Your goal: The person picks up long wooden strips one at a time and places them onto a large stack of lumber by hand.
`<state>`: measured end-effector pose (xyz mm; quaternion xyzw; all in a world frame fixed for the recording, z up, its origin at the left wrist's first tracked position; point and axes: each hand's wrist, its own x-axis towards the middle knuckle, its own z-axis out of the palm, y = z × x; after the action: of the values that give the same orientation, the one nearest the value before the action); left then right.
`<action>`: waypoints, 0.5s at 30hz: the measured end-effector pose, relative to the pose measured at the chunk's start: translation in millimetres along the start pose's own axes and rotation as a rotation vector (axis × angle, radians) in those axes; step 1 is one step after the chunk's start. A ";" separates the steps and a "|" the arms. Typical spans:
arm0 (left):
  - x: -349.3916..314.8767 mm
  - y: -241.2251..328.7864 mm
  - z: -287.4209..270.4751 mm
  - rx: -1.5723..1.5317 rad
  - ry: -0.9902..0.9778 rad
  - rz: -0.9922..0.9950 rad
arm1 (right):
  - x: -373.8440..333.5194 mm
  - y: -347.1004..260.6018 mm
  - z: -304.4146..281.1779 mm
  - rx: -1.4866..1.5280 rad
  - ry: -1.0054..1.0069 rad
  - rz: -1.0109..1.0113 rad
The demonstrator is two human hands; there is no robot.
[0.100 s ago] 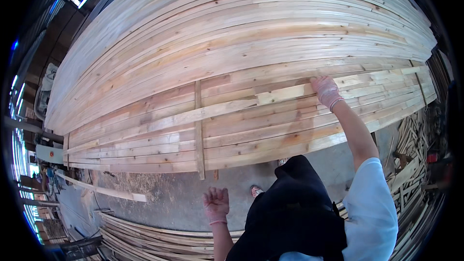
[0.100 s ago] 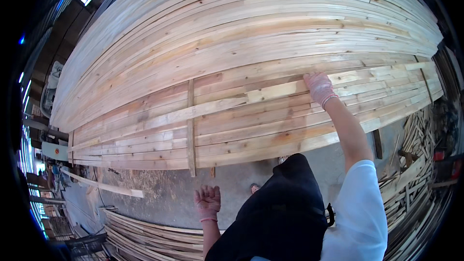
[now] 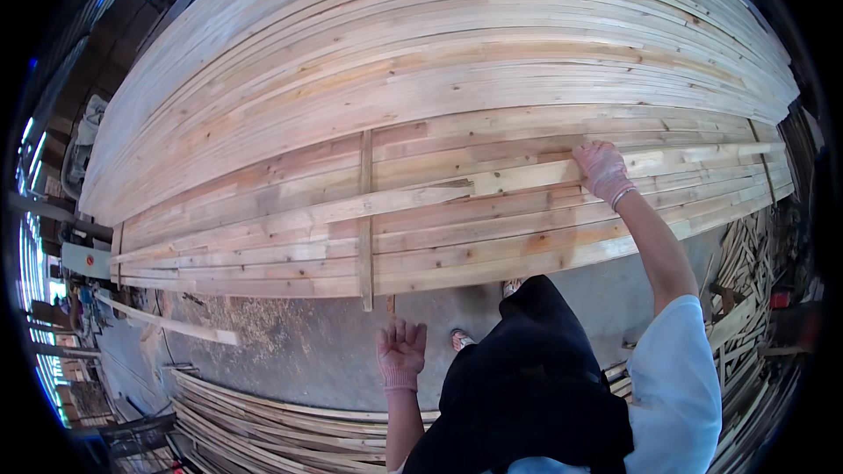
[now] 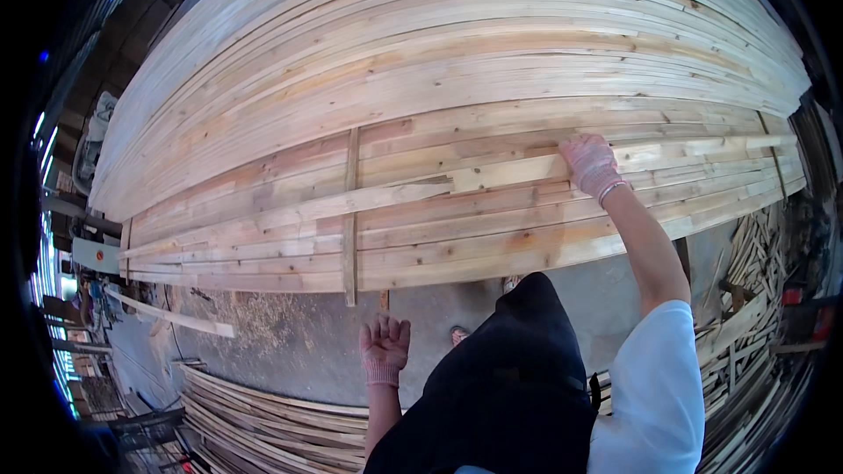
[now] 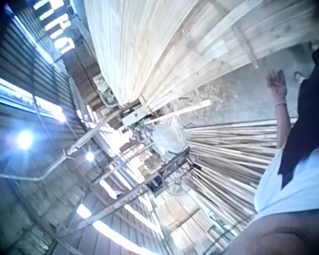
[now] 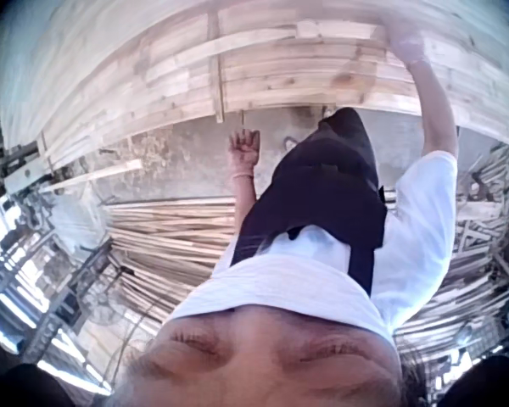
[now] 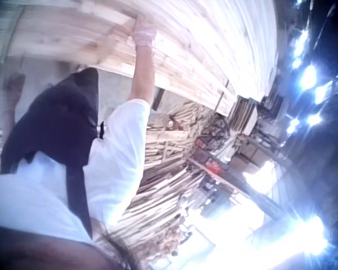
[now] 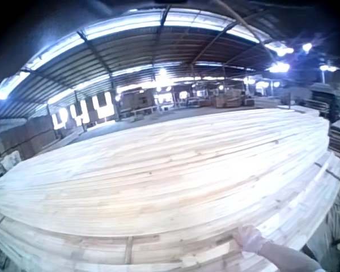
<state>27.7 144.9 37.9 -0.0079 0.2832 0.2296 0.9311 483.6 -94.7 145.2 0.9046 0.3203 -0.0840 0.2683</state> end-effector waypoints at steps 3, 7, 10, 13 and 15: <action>3.7 0.5 5.8 0.082 0.088 -0.005 | -50.4 -15.0 -13.9 -0.017 0.058 -0.066; 5.9 0.8 23.2 0.275 0.088 -0.071 | -109.9 -46.7 -22.9 0.085 0.179 -0.146; 5.9 -10.3 40.3 0.254 -0.207 -0.180 | -161.0 -68.9 -29.6 0.164 0.194 -0.165; -1.2 -32.1 47.8 0.279 -0.365 -0.206 | -213.2 -90.2 -32.9 0.271 0.249 -0.224; -8.8 -39.8 45.2 0.339 -0.336 -0.195 | -243.8 -98.7 -26.3 0.338 0.380 -0.299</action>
<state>62.1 112.1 76.0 0.1595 0.1571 0.0863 0.9708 231.1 -146.6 203.7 0.8788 0.4760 -0.0038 0.0336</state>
